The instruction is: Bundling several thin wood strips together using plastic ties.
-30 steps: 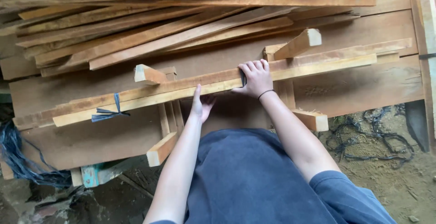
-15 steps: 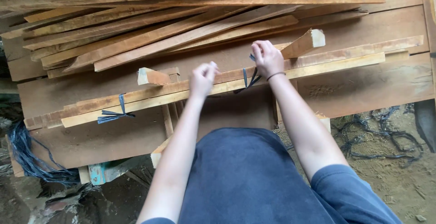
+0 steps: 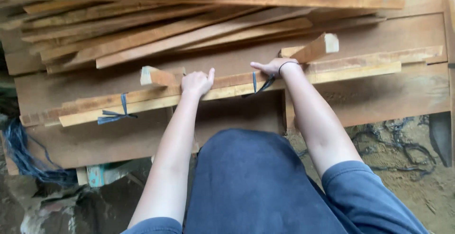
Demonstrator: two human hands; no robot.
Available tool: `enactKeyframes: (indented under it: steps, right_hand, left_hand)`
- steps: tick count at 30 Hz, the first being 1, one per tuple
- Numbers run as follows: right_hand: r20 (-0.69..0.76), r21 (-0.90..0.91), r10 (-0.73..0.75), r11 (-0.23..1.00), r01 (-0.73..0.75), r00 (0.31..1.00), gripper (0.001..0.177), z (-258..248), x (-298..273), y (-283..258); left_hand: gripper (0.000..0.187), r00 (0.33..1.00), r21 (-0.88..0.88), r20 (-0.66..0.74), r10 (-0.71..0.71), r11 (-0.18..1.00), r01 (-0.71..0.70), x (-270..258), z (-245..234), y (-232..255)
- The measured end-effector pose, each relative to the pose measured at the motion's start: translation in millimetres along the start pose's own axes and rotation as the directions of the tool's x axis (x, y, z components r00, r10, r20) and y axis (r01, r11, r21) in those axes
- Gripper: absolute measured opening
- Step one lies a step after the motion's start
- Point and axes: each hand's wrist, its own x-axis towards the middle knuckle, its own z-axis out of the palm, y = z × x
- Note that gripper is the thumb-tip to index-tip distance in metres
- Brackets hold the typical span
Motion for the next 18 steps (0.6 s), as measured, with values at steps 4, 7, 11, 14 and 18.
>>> enactKeyframes:
  steps: [4, 7, 11, 14, 18]
  right_hand:
    - [-0.026, -0.016, 0.053, 0.998, -0.053, 0.998, 0.119, 18.0, 22.1, 7.4]
    - [-0.062, -0.020, 0.091, 0.995, -0.093, 0.994, 0.123, 38.7, 20.3, 17.8]
    - [-0.162, 0.029, 0.110, 0.994, -0.107, 0.981, 0.111, 56.4, 24.1, 12.6]
    - [-0.258, 0.067, 0.156, 0.987, -0.144, 0.954, 0.105, 79.2, 37.4, 17.4]
    - [-0.555, 0.093, 0.127, 0.992, -0.090, 0.822, 0.074, 125.6, 80.5, 25.7]
  left_hand:
    - [0.066, 0.958, -0.062, -0.285, 0.006, 0.998, -0.025, -21.3, 18.6, -3.8]
    - [0.057, 0.882, -0.052, -0.470, 0.020, 0.997, -0.051, -28.7, 46.2, -3.7]
    - [0.043, 0.579, 0.046, -0.796, 0.176, 0.972, -0.233, -44.3, 65.8, -6.3]
    - [0.021, 0.409, 0.102, -0.888, 0.211, 0.957, -0.272, -29.4, 107.8, -15.1]
    - [0.029, 0.341, 0.146, -0.911, 0.231, 0.956, -0.256, -39.8, 136.6, -21.3]
